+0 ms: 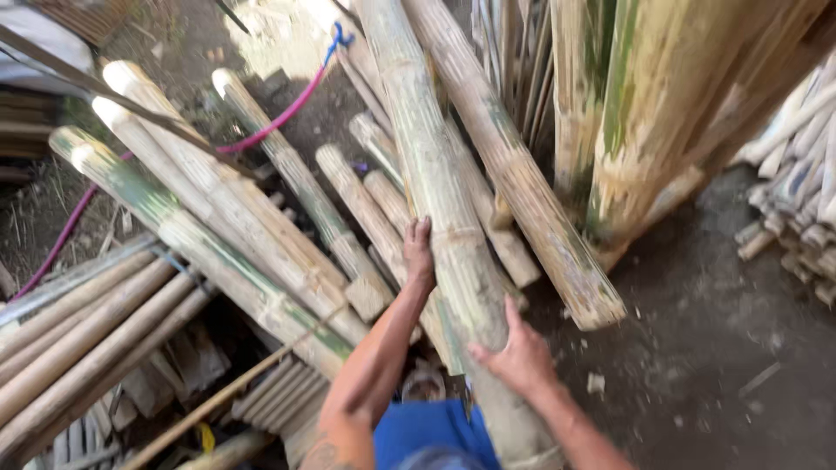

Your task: The person hammers a bamboo dowel into a pre-drilled hole in a larger bamboo pole, then inserts two vertical bamboo pieces into holes on the pole. They measure the assembly with a tape measure and hammer nails to secure the joints. The finished frame is placed with other bamboo pieces.

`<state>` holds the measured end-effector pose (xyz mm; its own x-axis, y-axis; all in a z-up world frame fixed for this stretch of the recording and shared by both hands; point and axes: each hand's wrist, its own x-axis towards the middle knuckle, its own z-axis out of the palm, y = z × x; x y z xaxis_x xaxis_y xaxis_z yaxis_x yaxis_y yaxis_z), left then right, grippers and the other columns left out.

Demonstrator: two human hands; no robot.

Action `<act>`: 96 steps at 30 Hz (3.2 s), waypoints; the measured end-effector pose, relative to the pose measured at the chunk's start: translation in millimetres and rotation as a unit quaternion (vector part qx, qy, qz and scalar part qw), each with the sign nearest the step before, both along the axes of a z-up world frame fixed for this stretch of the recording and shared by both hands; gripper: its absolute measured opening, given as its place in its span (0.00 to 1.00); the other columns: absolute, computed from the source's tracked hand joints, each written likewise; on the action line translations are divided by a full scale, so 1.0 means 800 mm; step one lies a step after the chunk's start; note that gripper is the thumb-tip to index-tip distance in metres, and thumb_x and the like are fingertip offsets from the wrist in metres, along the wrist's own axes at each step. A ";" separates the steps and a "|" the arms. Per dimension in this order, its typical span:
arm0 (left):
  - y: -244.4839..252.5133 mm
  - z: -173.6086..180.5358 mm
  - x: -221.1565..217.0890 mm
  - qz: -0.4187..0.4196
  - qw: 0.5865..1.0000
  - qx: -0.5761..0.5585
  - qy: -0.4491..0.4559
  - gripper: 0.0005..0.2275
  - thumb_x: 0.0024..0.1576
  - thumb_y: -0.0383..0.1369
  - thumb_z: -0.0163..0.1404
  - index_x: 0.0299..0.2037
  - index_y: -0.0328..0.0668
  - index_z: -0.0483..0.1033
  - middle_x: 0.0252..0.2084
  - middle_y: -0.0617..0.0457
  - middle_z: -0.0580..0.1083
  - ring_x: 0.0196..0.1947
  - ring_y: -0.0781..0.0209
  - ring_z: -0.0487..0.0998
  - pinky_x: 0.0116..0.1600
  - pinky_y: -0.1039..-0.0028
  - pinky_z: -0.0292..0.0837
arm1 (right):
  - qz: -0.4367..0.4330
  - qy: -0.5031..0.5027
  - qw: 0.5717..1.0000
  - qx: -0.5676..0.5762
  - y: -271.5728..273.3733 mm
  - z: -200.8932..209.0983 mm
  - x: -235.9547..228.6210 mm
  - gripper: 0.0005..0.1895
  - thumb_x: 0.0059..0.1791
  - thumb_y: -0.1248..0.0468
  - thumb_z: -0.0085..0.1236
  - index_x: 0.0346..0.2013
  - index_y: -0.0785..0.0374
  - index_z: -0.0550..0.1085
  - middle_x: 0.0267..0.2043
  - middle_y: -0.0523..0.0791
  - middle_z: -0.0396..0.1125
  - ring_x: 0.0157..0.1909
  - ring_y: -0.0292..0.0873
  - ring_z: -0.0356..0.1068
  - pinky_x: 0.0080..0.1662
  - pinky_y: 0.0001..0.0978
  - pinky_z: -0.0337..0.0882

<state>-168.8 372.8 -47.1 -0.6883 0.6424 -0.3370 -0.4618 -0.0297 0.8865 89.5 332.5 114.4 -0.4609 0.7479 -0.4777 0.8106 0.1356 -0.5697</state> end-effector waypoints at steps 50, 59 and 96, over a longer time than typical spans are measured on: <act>-0.569 -0.340 0.136 -0.483 0.791 -0.319 0.199 0.19 0.58 0.41 0.54 0.57 0.41 0.76 0.50 0.44 0.80 0.50 0.54 0.81 0.55 0.67 0.73 | -0.319 0.188 0.909 -0.193 -0.542 -0.550 0.087 0.17 0.52 0.56 0.58 0.53 0.60 0.76 0.36 0.49 0.77 0.34 0.38 0.74 0.39 0.32 0.73; -0.532 -0.417 0.131 -0.566 0.728 -0.286 0.262 0.17 0.58 0.41 0.55 0.53 0.43 0.80 0.51 0.43 0.80 0.51 0.51 0.81 0.56 0.66 0.73 | -0.387 0.235 0.881 -0.138 -0.477 -0.616 0.049 0.13 0.53 0.61 0.54 0.51 0.62 0.76 0.41 0.46 0.77 0.39 0.39 0.78 0.41 0.31 0.75; -0.392 -0.557 0.139 -0.366 0.153 0.207 0.894 0.49 0.49 0.41 0.65 0.78 0.70 0.42 0.73 0.45 0.56 0.75 0.44 0.51 0.75 0.45 0.42 | -0.684 0.356 0.447 0.454 -0.628 -0.878 0.273 0.16 0.65 0.68 0.56 0.35 0.65 0.63 0.35 0.40 0.59 0.35 0.34 0.54 0.38 0.30 0.60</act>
